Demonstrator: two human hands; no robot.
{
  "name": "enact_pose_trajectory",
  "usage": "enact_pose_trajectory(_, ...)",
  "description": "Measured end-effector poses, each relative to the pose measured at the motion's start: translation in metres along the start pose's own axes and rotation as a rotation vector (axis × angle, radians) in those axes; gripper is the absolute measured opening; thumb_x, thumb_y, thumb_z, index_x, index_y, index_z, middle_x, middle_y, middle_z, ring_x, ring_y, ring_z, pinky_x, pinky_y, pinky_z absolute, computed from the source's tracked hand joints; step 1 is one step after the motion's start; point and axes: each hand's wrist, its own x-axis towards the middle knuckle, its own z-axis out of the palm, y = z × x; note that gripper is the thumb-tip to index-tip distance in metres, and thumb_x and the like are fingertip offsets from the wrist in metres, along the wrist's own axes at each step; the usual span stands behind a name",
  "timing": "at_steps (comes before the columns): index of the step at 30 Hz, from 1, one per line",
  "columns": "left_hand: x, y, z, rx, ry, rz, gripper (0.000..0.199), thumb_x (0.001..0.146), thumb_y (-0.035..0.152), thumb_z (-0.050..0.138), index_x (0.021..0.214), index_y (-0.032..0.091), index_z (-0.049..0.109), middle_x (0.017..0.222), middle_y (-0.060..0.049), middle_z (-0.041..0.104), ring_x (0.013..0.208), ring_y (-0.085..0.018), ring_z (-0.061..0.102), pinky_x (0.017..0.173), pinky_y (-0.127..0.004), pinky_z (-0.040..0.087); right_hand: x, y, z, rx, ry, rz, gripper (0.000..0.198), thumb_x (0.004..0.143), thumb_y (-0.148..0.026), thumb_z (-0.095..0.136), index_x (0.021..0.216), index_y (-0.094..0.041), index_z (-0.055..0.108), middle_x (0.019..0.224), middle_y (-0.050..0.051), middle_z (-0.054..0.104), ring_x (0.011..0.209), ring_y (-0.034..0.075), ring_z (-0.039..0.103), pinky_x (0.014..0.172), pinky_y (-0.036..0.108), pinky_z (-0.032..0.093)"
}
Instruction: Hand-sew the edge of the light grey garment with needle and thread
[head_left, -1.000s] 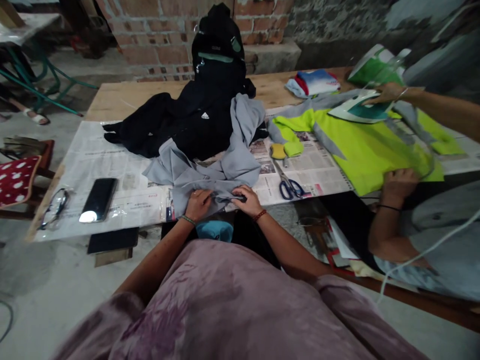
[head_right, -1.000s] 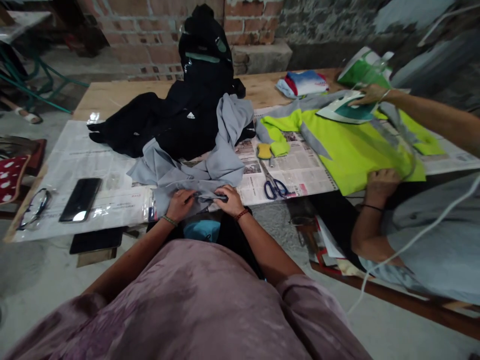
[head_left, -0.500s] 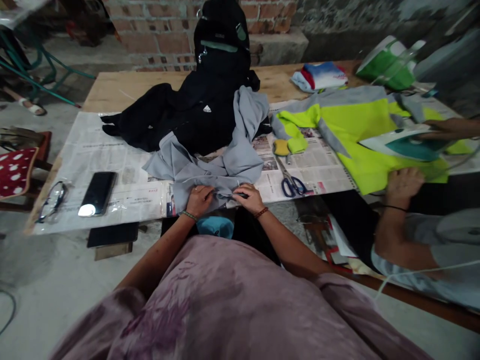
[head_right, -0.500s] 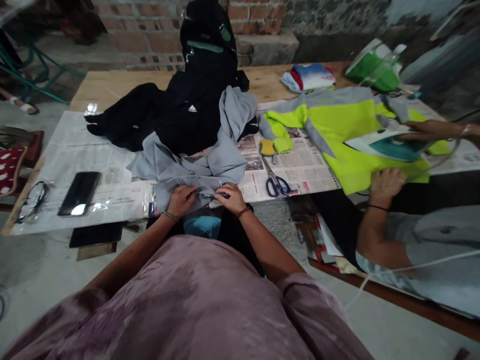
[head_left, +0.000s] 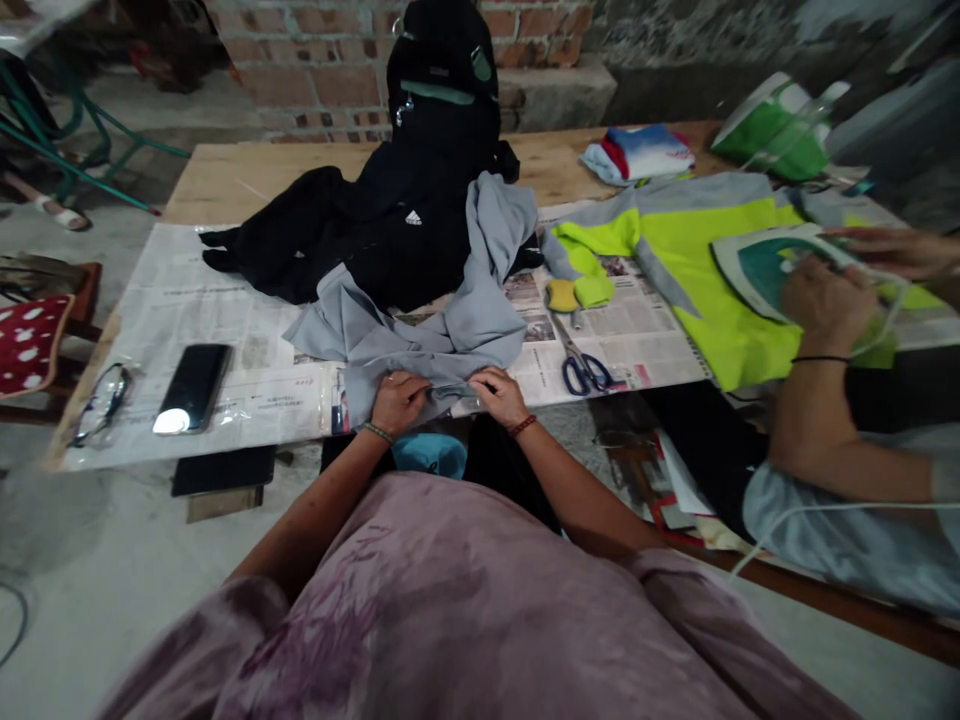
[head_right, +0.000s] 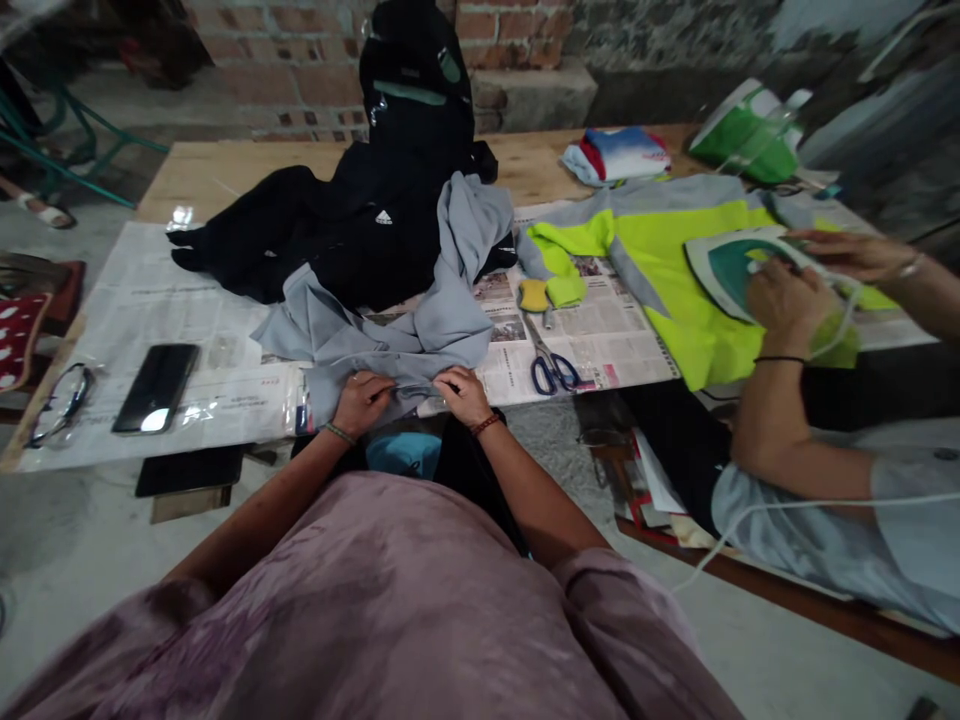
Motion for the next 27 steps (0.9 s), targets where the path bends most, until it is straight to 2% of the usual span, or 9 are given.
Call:
enact_pose_trajectory(6,0.004,0.008,-0.005,0.02,-0.039,-0.038,0.018,0.073,0.014,0.054,0.083,0.019,0.069,0.085,-0.006,0.065,0.085,-0.02,0.058,0.081,-0.035,0.045,0.0,0.001,0.0,-0.011,0.01,-0.001,0.019,0.084,-0.032,0.052,0.075,-0.02,0.064,0.077,0.003,0.062,0.079,0.015,0.056,0.077,0.03,0.044)
enact_pose_trajectory(12,0.013,0.039,-0.014,0.135,-0.088,-0.109,0.03,0.07,0.032,0.068,0.098,0.022,0.065,0.1,-0.008,0.064,0.095,-0.026,0.055,0.082,-0.041,0.04,0.0,0.0,-0.001,-0.011,0.0,0.006,0.017,0.083,-0.031,0.051,0.077,-0.021,0.064,0.079,0.003,0.063,0.081,0.016,0.057,0.079,0.031,0.044)
enact_pose_trajectory(17,0.022,0.057,-0.005,0.113,-0.075,-0.069,0.026,0.072,0.039,0.069,0.092,0.022,0.067,0.096,-0.007,0.064,0.094,-0.025,0.055,0.083,-0.041,0.036,0.0,-0.002,-0.001,-0.009,0.02,-0.011,0.018,0.084,-0.031,0.051,0.076,-0.021,0.064,0.079,0.003,0.063,0.081,0.015,0.057,0.078,0.031,0.044)
enact_pose_trajectory(22,0.026,0.055,0.012,0.026,-0.044,-0.122,0.011,0.079,0.032,0.063,0.081,0.023,0.07,0.084,-0.003,0.066,0.084,-0.02,0.057,0.077,-0.035,0.038,0.001,-0.003,-0.002,-0.027,0.001,-0.021,0.017,0.084,-0.03,0.052,0.076,-0.021,0.064,0.08,0.003,0.063,0.082,0.015,0.057,0.078,0.03,0.044)
enact_pose_trajectory(27,0.024,0.047,0.018,-0.077,-0.042,-0.131,0.013,0.083,0.027,0.059,0.08,0.022,0.071,0.081,-0.003,0.068,0.082,-0.018,0.058,0.078,-0.035,0.039,0.001,-0.003,-0.003,-0.041,-0.018,-0.023,0.018,0.085,-0.03,0.051,0.079,-0.021,0.065,0.081,0.003,0.063,0.083,0.016,0.057,0.08,0.031,0.043)
